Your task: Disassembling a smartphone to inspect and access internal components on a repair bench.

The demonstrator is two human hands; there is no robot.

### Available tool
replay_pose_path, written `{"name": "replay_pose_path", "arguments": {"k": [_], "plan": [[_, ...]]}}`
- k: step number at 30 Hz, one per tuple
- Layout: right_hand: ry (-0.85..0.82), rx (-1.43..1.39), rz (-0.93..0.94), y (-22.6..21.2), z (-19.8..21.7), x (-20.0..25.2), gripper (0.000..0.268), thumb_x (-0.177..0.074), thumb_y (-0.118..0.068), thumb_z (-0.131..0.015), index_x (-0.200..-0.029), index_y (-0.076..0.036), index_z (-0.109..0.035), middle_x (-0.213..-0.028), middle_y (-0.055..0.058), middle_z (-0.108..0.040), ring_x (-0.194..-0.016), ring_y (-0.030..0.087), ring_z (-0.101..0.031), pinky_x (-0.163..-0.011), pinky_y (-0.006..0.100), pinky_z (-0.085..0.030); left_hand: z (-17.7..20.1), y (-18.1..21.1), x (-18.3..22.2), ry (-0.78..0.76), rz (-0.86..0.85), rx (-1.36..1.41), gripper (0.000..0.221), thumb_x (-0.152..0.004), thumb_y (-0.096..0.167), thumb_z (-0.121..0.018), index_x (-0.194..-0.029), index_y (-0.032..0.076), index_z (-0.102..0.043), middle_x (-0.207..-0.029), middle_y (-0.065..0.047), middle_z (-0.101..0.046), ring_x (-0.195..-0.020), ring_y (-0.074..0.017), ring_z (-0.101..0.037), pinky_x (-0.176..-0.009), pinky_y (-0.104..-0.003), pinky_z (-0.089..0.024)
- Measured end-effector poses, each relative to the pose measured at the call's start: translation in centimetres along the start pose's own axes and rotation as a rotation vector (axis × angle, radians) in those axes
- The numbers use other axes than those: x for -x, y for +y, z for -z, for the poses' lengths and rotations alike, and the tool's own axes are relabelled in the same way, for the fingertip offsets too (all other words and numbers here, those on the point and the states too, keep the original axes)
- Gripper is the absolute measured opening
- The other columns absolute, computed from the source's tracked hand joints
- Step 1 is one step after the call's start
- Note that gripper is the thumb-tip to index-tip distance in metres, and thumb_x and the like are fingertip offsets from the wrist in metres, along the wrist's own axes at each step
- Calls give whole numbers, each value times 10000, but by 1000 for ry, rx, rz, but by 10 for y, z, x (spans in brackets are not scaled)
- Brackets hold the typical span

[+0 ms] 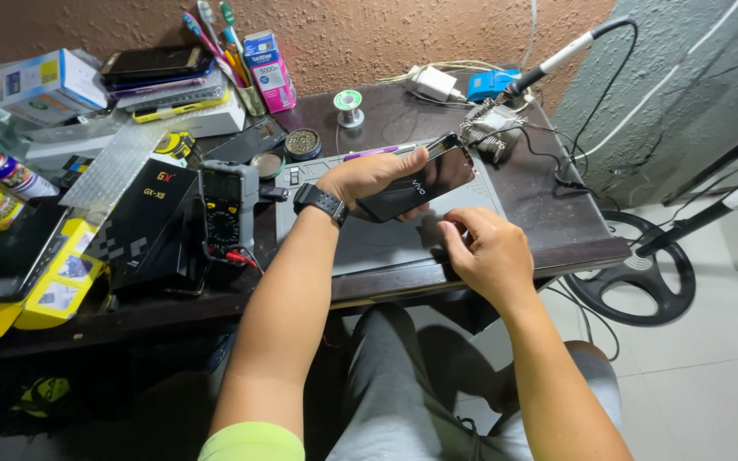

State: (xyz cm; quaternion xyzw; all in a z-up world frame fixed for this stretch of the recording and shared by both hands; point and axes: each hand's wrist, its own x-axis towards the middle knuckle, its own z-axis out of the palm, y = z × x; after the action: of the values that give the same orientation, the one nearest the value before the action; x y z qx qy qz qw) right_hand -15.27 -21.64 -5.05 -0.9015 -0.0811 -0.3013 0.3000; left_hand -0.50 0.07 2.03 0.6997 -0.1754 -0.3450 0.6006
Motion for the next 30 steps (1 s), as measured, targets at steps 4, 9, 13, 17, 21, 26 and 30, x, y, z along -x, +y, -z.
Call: {"name": "replay_pose_path", "arguments": {"k": [4,9,13,17,21,26,30], "plan": [[-8,3,-3,1,0,1,88,-1058,-336,-809,-1112,-279,-850,-856,7,-775,-858,300,-809,-744,419,-641,4,-11,-12,-13,1,-14,888,-967,800,-711,-1072,-74,-822,-924,-311,-843,-787,-374,-876,-730,-452,-754],[-33,0,-5,1,0,0,107,-1060,-336,-809,-1130,-266,-851,-877,20,-788,-880,327,-815,-753,443,-647,7,-9,-7,2,2,-102,907,-951,828,-700,-1078,-57,-852,-933,-290,-850,-788,-354,-878,-756,-436,-755],[-34,0,-7,0,0,0,107,-1062,-320,-801,-1139,-266,-853,-891,18,-791,-897,325,-819,-767,448,-650,4,-12,-14,-19,-7,-120,917,-950,831,-704,-1080,-64,-857,-920,-278,-851,-772,-338,-873,-732,-415,-756],[-19,24,2,1,-2,1,117,-1053,-309,-794,-1133,-251,-857,-887,24,-794,-881,327,-819,-751,452,-653,3,-12,-12,-24,3,-110,905,-947,813,-734,-1093,-73,-844,-933,-295,-848,-791,-352,-869,-739,-428,-751],[-28,26,-7,3,-3,1,128,-1054,-303,-787,-1138,-258,-873,-880,25,-806,-863,332,-823,-766,451,-660,0,-15,-18,-41,-11,-95,898,-952,806,-756,-1074,-79,-847,-936,-301,-853,-787,-354,-870,-731,-428,-749],[96,-23,93,4,-2,-1,241,-1020,-260,-860,-1251,-192,-856,-1060,62,-783,-935,337,-800,-807,455,-647,8,-19,-20,-39,-2,-127,922,-943,831,-735,-1058,-76,-852,-929,-288,-857,-781,-346,-873,-741,-428,-752],[223,-24,304,-4,6,-4,600,-963,-279,-962,-1529,-216,-775,-1416,117,-617,-1157,366,-706,-984,504,-620,-4,0,-2,-27,-20,-117,905,-957,802,-716,-1027,-91,-844,-919,-309,-846,-764,-368,-863,-741,-468,-757]]}}
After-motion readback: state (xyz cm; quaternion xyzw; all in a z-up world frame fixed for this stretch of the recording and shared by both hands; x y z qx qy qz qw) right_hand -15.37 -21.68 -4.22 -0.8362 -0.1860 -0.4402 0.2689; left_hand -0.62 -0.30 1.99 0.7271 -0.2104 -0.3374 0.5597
